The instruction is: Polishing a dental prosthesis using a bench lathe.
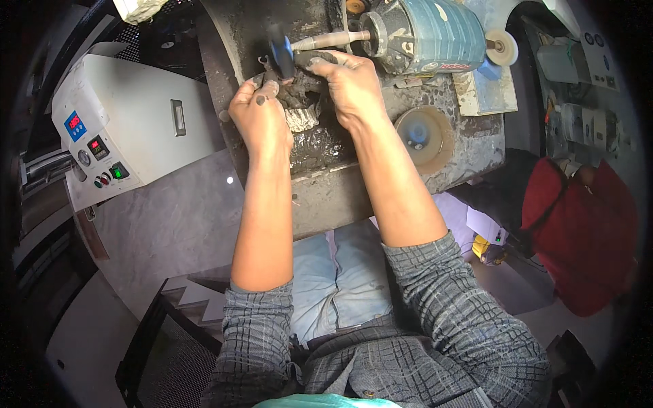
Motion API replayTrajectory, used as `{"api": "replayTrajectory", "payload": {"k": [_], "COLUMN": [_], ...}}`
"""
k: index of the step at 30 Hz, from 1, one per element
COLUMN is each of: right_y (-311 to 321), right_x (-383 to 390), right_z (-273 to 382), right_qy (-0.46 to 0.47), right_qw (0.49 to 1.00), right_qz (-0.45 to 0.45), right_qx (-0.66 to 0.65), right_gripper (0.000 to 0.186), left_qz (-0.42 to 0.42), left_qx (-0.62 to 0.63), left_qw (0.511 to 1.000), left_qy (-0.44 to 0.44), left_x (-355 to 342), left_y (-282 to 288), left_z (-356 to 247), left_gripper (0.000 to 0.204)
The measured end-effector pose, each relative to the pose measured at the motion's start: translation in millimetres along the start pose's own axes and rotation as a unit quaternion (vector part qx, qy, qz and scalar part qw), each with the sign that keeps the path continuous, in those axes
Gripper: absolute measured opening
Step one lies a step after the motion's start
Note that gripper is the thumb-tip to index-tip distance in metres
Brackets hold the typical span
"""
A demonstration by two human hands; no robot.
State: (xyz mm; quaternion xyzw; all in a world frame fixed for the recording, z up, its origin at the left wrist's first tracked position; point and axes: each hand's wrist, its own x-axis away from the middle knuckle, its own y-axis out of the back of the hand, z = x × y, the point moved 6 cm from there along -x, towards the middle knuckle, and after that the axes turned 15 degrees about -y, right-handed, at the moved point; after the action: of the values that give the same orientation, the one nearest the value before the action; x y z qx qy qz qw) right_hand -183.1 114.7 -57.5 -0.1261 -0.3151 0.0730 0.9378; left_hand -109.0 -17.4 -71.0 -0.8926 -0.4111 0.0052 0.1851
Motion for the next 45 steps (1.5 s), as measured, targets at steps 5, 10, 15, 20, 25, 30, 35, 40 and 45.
{"api": "replayTrajectory", "payload": {"k": [5, 10, 15, 20, 25, 30, 35, 40, 45], "right_y": [2.1, 3.3, 10.5, 6.2, 0.7, 11.5, 6.3, 2.7, 10.9], "right_x": [0.0, -9.8, -22.7, -14.7, -2.6, -20.9, -14.5, -14.6, -15.5], "right_z": [-4.6, -13.4, -15.9, -10.9, -5.6, -9.5, -11.2, -3.7, -16.2], "right_qy": [-0.017, -0.051, -0.085, -0.067, -0.065, -0.072, -0.080, -0.093, -0.071], "right_qw": [0.999, 0.996, 0.993, 0.997, 0.997, 0.996, 0.996, 0.994, 0.997], "right_qz": [0.001, 0.019, -0.008, 0.005, -0.035, -0.023, -0.025, -0.055, -0.026], "right_qx": [0.036, -0.072, -0.088, -0.048, -0.033, -0.051, -0.024, -0.010, -0.004], "right_gripper": [0.022, 0.021, 0.018, 0.017, 0.016, 0.016, 0.020, 0.021, 0.016], "left_qz": [-0.037, -0.017, -0.087, -0.076, -0.080, -0.075, -0.063, -0.045, -0.040], "left_qx": [0.075, 0.032, 0.078, 0.104, 0.116, 0.062, 0.093, 0.032, 0.054], "left_qw": [0.996, 0.999, 0.991, 0.988, 0.989, 0.992, 0.991, 0.996, 0.997], "left_qy": [0.011, -0.011, 0.063, 0.090, 0.041, 0.075, 0.066, 0.067, 0.036], "left_x": [6.3, 2.2, 1.4, 0.5, 7.5, 5.6, 9.0, 3.9, 13.6], "left_y": [0.8, -4.2, -2.2, 0.4, -5.3, -11.6, -6.9, -7.2, -9.3], "left_z": [-8.5, -16.9, 1.1, 1.2, -16.8, -12.3, -12.2, -15.7, -23.2], "left_gripper": [0.008, 0.006, 0.004, 0.002, 0.004, 0.006, 0.005, 0.005, 0.003]}}
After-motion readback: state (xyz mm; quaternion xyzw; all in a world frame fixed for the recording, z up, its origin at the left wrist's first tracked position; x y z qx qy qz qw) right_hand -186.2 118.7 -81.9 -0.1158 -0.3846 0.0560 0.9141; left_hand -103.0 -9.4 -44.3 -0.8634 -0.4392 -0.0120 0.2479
